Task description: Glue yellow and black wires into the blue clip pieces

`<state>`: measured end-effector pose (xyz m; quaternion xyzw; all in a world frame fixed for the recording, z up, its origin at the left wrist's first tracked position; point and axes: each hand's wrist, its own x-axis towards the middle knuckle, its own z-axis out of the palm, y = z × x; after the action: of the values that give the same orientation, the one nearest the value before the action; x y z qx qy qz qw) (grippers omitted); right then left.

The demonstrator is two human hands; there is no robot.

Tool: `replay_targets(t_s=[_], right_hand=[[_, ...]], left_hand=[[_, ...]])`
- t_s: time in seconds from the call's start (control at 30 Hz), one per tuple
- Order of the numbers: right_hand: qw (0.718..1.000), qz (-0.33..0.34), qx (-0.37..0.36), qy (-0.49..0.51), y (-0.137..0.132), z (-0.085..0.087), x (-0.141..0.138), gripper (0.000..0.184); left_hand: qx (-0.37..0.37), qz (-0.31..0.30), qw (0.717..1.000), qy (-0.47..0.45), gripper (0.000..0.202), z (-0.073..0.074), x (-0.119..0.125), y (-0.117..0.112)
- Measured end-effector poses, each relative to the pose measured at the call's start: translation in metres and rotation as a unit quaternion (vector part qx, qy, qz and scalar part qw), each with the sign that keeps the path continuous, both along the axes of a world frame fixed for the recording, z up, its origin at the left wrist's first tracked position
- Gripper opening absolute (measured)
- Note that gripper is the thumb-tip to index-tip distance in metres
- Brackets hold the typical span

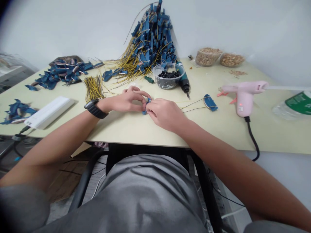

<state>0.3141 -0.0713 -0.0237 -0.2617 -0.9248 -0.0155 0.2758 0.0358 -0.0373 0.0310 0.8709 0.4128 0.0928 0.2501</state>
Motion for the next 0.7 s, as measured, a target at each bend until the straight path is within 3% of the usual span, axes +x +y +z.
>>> replay_targets(t_s=[0.7], right_hand=[[0.997, 0.033, -0.034, 0.052, 0.0061, 0.0013, -0.0031, 0.025]], left_hand=[[-0.001, 0.012, 1.0, 0.005, 0.041, -0.0009, 0.0017, 0.0]])
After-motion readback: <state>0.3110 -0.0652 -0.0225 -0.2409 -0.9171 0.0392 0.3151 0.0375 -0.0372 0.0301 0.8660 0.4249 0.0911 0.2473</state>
